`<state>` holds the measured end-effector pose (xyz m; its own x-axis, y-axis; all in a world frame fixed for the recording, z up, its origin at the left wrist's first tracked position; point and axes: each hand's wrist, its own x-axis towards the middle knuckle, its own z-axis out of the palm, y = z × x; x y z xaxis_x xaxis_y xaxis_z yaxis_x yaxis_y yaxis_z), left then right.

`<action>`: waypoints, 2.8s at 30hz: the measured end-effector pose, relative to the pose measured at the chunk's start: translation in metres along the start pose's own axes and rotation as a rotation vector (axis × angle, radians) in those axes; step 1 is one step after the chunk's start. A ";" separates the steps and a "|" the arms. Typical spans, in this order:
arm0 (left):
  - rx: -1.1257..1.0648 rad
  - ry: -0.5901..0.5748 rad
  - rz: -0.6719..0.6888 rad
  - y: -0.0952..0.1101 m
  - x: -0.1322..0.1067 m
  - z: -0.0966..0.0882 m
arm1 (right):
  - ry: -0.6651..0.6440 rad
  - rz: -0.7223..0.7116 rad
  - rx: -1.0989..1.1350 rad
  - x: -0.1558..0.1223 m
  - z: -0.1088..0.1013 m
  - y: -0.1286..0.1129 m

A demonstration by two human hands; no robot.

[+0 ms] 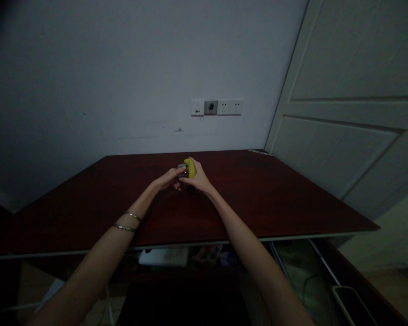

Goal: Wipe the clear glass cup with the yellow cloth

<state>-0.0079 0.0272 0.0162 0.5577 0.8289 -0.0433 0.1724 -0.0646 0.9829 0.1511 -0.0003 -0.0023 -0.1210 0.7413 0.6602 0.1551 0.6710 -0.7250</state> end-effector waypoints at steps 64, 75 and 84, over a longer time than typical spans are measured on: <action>-0.083 0.441 0.336 -0.018 0.006 0.030 | 0.131 -0.095 -0.057 -0.004 0.004 -0.018; -0.106 0.440 0.337 -0.021 0.008 0.031 | 0.238 -0.042 -0.120 0.011 0.008 -0.004; -0.145 0.542 0.430 -0.030 0.019 0.020 | -0.061 -0.178 -0.227 0.011 0.009 -0.017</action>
<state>0.0138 0.0334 -0.0174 0.0631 0.9090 0.4120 -0.1034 -0.4047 0.9086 0.1382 -0.0035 0.0159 -0.2233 0.6164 0.7551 0.3410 0.7751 -0.5319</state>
